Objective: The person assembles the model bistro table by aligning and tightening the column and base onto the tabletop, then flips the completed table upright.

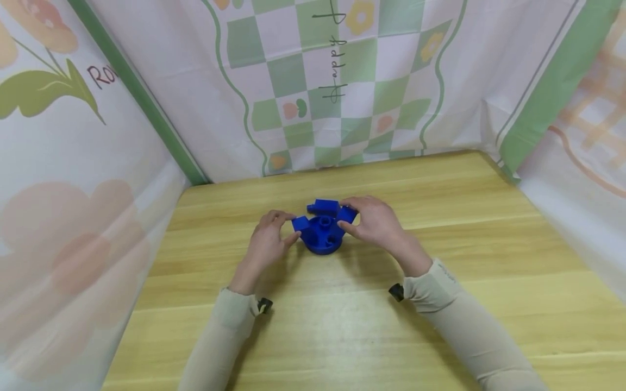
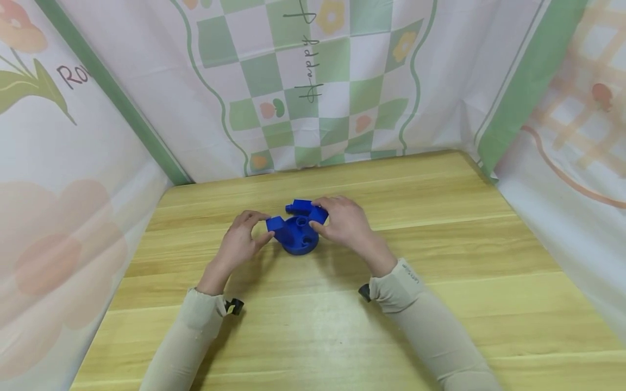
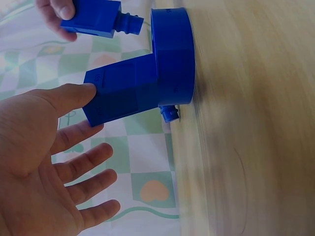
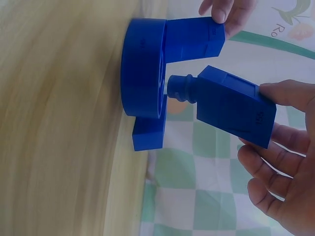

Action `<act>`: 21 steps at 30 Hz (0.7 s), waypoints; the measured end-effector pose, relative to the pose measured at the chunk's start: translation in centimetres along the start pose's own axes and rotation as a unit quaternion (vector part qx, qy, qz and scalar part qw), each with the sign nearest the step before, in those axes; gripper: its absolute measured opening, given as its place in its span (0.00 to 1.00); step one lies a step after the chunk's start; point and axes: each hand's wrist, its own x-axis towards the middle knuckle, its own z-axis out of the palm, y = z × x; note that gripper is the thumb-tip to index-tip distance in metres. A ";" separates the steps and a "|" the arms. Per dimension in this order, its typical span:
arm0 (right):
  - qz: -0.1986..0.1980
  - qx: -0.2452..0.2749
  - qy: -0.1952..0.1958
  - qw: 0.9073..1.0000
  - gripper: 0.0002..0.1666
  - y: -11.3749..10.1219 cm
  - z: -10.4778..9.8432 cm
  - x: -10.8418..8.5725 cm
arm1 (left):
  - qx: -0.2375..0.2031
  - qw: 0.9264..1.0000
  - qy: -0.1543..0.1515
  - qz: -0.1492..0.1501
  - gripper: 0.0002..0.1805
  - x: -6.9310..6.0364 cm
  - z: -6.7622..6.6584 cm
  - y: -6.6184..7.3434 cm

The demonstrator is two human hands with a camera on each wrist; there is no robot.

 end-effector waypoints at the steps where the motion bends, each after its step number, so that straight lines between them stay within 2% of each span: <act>1: -0.001 0.000 -0.002 1.000 0.31 -0.1 0.0 0.0 | 0.000 1.000 0.001 0.000 0.25 0.0 0.0 0.0; 15: -0.024 -0.025 -0.011 0.999 0.30 -1.0 0.9 0.5 | -0.003 1.000 0.012 0.009 0.25 0.0 0.2 -0.3; 21: -0.032 -0.043 -0.015 0.998 0.31 -1.1 1.4 0.8 | -0.005 1.000 0.000 0.001 0.25 0.0 0.2 -0.4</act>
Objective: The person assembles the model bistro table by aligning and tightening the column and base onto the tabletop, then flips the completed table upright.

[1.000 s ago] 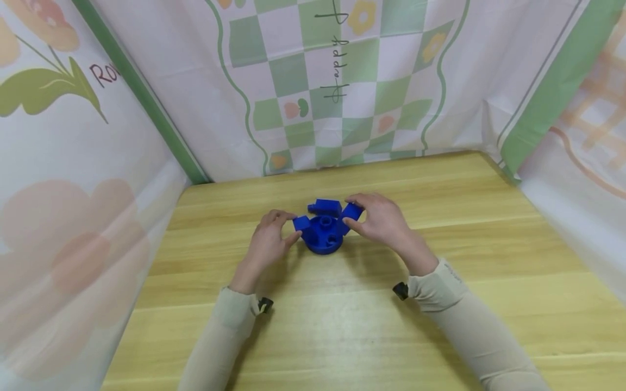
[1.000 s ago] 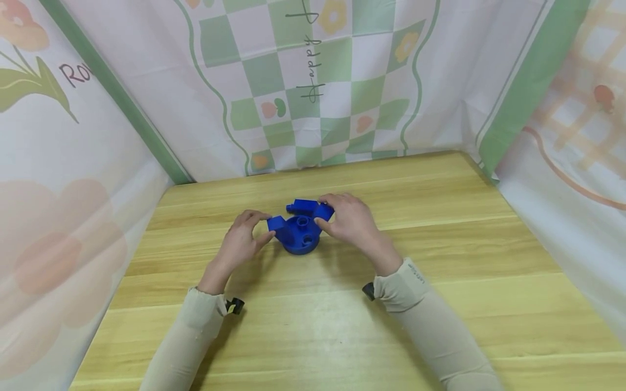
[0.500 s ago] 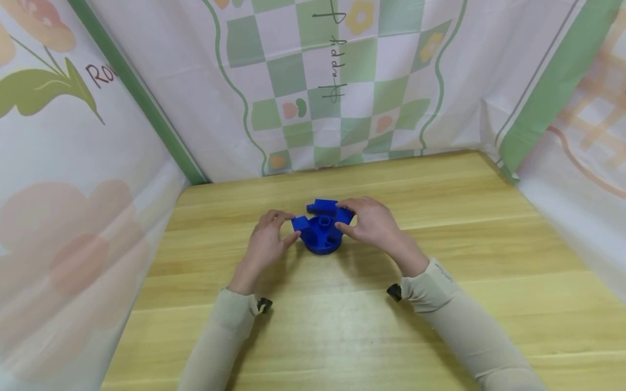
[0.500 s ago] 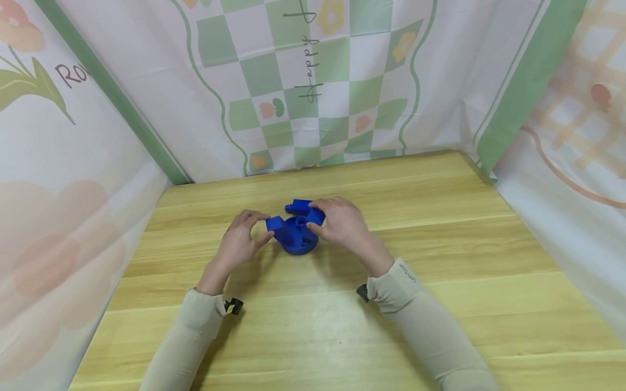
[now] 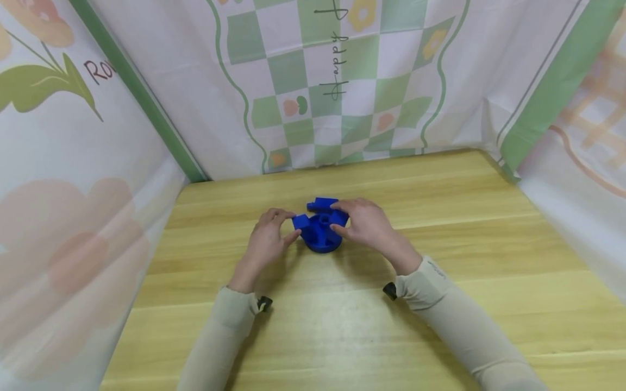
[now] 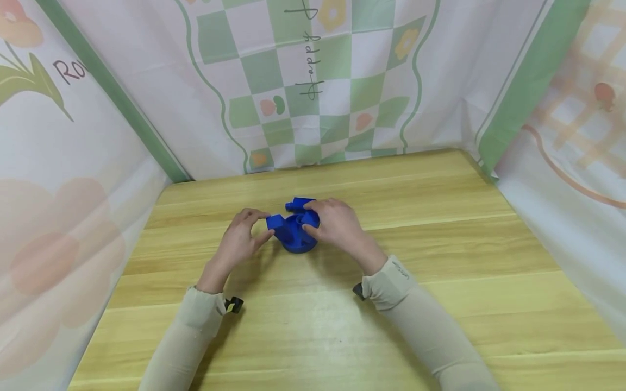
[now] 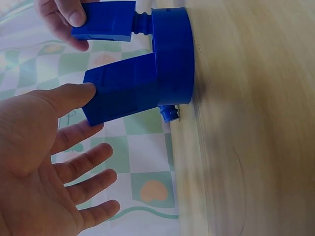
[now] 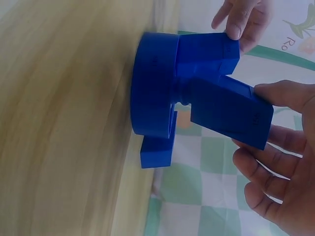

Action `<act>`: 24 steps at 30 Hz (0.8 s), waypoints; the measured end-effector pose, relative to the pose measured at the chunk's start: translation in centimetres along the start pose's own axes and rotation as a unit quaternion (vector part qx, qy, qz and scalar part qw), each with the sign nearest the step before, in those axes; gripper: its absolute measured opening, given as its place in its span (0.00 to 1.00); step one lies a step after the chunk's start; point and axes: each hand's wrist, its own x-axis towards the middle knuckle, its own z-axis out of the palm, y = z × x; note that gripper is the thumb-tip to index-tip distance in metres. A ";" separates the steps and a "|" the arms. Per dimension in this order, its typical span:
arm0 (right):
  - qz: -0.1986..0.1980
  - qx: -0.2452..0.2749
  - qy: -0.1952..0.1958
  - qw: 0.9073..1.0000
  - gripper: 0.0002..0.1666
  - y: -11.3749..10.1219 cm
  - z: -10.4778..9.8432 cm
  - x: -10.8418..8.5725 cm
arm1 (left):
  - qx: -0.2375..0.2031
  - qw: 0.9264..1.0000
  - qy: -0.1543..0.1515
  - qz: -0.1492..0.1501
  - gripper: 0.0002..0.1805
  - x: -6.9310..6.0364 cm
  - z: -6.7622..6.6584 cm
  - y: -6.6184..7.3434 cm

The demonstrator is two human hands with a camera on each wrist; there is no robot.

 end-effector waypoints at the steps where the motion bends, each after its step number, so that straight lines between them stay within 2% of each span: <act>1: -0.002 -0.003 0.001 1.000 0.31 0.0 0.1 0.0 | 0.000 1.000 -0.002 -0.002 0.25 0.0 0.0 0.0; 4: -0.005 -0.010 0.002 1.000 0.30 -0.2 0.3 0.1 | -0.001 1.000 -0.003 -0.001 0.25 0.0 -0.1 0.0; 11: -0.008 -0.013 -0.028 0.999 0.35 0.1 0.1 -0.2 | 0.004 1.000 0.010 0.010 0.24 0.0 0.0 0.1; 18: -0.018 -0.019 0.001 1.000 0.29 0.6 0.2 -0.4 | 0.004 1.000 0.020 0.017 0.24 -0.1 0.0 0.1; 24: -0.045 -0.013 -0.017 0.999 0.31 0.6 -0.1 -0.7 | 0.002 1.000 0.016 0.012 0.24 -0.1 0.0 0.2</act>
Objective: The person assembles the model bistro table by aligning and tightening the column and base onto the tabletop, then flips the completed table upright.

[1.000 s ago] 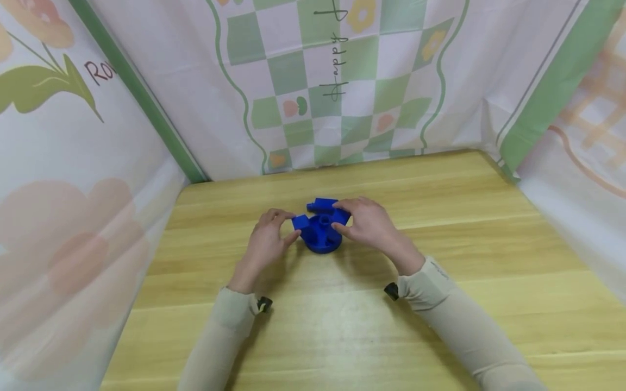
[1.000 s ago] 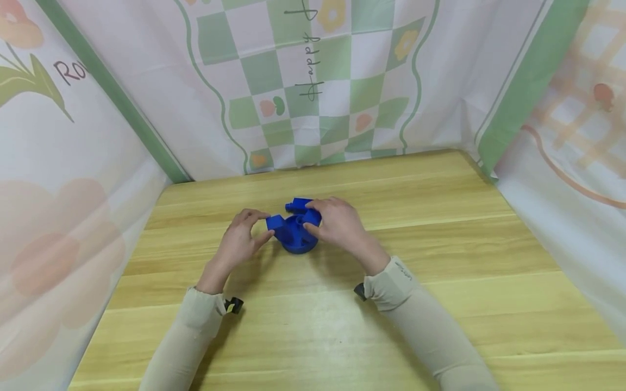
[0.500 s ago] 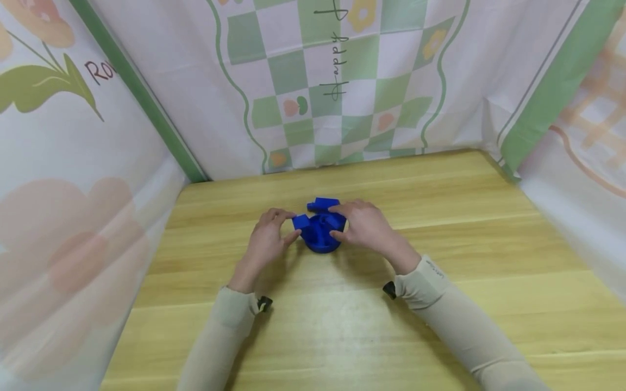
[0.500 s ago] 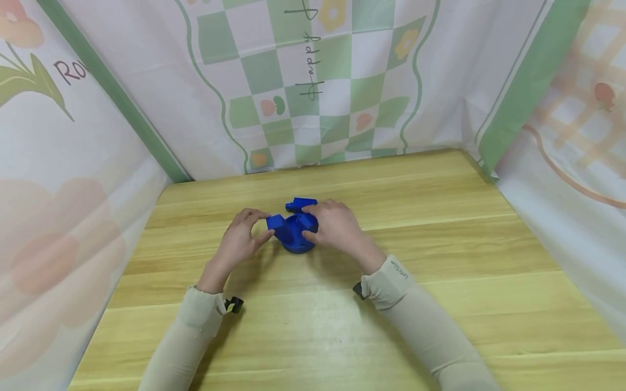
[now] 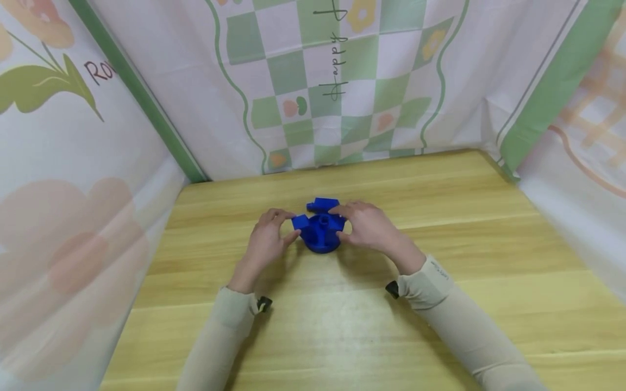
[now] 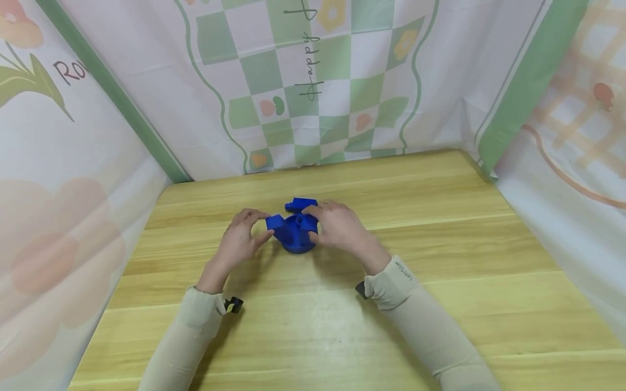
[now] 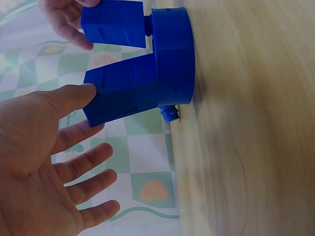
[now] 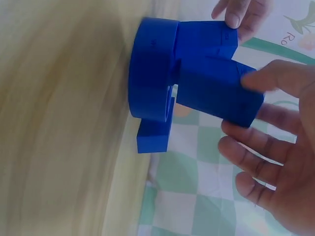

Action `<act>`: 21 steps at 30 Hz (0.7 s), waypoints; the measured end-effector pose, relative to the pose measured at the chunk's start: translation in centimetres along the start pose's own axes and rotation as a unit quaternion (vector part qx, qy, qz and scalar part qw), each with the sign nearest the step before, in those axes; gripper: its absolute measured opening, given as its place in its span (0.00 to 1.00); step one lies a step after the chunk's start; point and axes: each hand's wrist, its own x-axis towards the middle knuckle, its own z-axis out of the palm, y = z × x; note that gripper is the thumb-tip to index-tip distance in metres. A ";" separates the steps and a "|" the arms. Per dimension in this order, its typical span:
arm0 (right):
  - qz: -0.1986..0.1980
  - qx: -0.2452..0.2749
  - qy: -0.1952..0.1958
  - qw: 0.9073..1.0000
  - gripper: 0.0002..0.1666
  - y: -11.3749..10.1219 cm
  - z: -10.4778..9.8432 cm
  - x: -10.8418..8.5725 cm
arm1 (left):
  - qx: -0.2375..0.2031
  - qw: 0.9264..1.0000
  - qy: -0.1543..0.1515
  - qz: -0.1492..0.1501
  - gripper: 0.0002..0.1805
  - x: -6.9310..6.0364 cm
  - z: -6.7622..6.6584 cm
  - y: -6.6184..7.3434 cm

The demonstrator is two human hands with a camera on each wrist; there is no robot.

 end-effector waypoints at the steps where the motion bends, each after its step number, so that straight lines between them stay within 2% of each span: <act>1: -0.006 -0.003 -0.003 1.000 0.31 0.0 0.0 0.0 | 0.000 1.000 0.000 -0.001 0.24 0.0 0.0 0.0; 10: -0.035 0.007 -0.016 0.999 0.29 -0.1 0.0 0.1 | 0.000 1.000 0.004 0.004 0.23 0.1 0.1 -0.1; 14: -0.035 -0.003 -0.006 0.999 0.26 -0.1 0.2 0.3 | 0.005 1.000 0.005 0.007 0.23 0.1 0.2 -0.2; 21: -0.036 0.020 -0.026 0.999 0.27 -0.3 0.3 0.6 | 0.004 1.000 -0.002 0.002 0.24 0.1 0.1 -0.1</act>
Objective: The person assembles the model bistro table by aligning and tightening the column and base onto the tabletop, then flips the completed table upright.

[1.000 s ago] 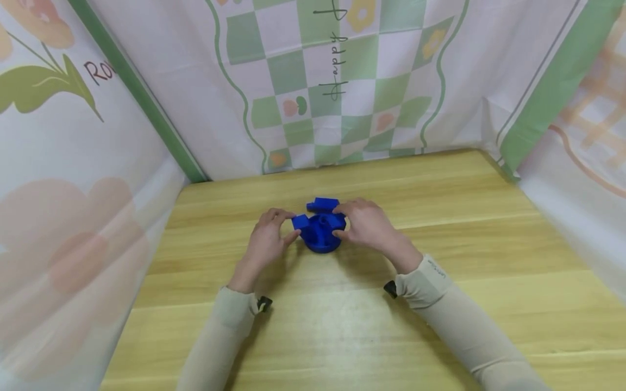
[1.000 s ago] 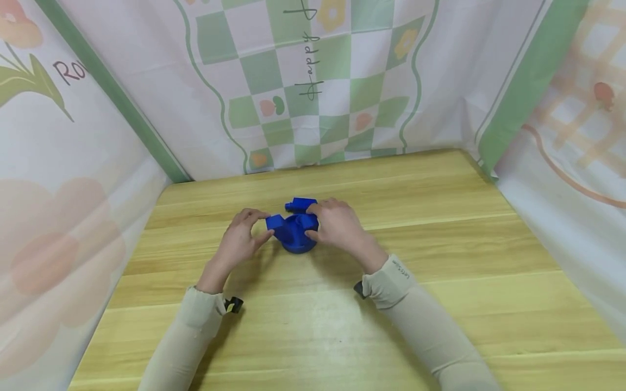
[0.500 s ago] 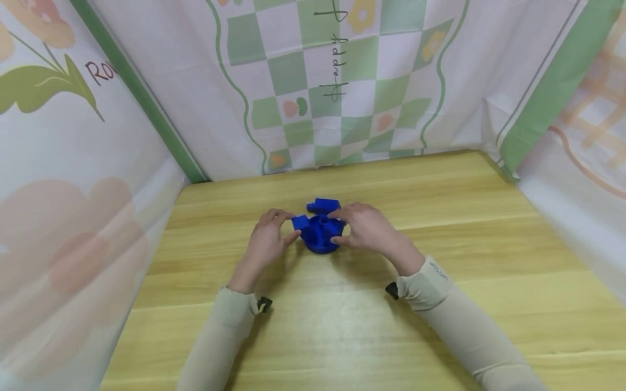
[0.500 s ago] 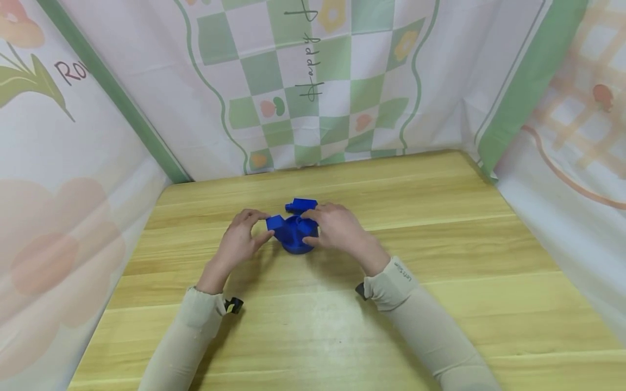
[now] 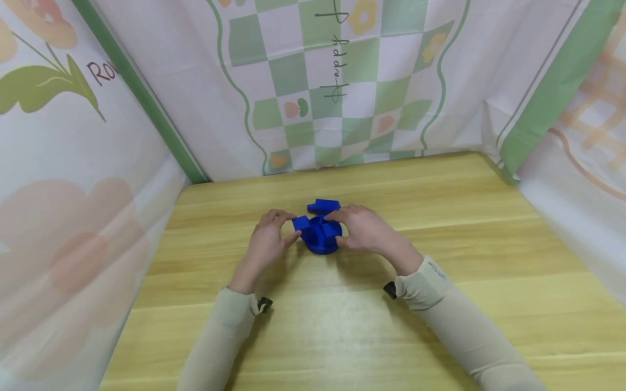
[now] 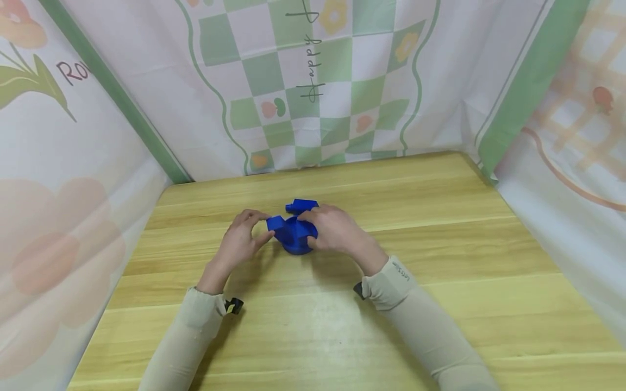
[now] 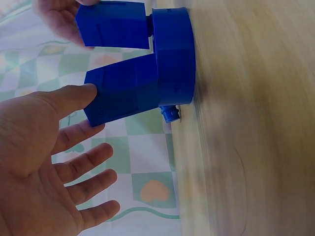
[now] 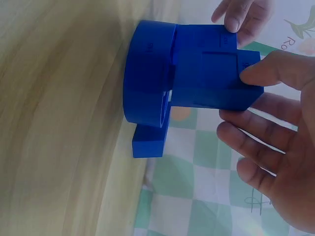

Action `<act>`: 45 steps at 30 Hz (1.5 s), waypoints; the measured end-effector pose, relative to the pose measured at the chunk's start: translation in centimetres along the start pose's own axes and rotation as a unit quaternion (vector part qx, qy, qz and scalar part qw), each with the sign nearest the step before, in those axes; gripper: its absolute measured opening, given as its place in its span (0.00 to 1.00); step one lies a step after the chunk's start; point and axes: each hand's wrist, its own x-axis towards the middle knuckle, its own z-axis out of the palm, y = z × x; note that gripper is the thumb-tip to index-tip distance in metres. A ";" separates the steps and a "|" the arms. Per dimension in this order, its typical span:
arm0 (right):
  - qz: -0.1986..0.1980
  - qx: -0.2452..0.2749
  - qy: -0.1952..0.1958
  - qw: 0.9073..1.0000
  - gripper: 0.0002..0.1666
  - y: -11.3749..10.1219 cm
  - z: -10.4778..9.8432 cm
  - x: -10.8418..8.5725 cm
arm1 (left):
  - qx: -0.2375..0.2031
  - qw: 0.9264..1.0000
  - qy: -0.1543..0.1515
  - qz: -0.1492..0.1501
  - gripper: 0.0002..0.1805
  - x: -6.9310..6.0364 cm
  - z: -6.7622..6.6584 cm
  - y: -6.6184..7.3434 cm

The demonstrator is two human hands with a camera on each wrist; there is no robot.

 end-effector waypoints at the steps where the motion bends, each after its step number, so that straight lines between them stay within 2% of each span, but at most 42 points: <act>1: -0.005 -0.006 0.001 1.000 0.28 0.0 0.0 0.1 | -0.001 1.000 -0.001 -0.001 0.24 0.0 0.0 0.0; 5: -0.023 -0.057 0.004 0.998 0.30 -0.3 0.1 0.2 | -0.003 1.000 -0.003 -0.005 0.24 -0.1 -0.1 0.1; 8: -0.034 -0.077 -0.001 0.996 0.31 -0.4 0.0 0.2 | -0.002 1.000 -0.004 -0.005 0.24 -0.2 -0.1 0.1; 12: -0.023 -0.067 0.001 0.997 0.29 -0.5 0.2 0.5 | -0.003 1.000 -0.004 -0.007 0.24 -0.2 -0.1 0.2; 16: 0.012 -0.052 0.009 0.999 0.27 -0.5 0.6 0.9 | -0.005 1.000 -0.005 -0.008 0.24 -0.2 0.0 0.1; 19: 0.026 -0.031 -0.003 0.999 0.29 -0.5 0.8 1.0 | -0.006 1.000 -0.006 -0.007 0.24 -0.2 0.0 0.1; 22: 0.018 -0.020 -0.014 1.000 0.33 -0.5 1.0 1.0 | -0.005 1.000 -0.006 -0.005 0.24 -0.3 0.0 0.1; 29: 0.014 -0.056 -0.030 0.998 0.34 -0.3 1.0 0.9 | -0.007 1.000 -0.006 -0.007 0.24 -0.3 -0.1 0.3; 37: 0.066 -0.040 0.008 0.997 0.31 0.1 0.9 1.1 | -0.003 1.000 -0.002 -0.004 0.24 -0.3 0.0 0.2; 42: 0.052 -0.014 0.001 0.999 0.32 0.0 0.7 0.9 | 0.000 1.000 -0.002 -0.001 0.24 -0.2 0.0 0.2; 45: 0.045 -0.020 -0.001 0.999 0.33 0.0 0.6 0.8 | 0.001 1.000 -0.003 -0.003 0.24 -0.2 -0.1 0.2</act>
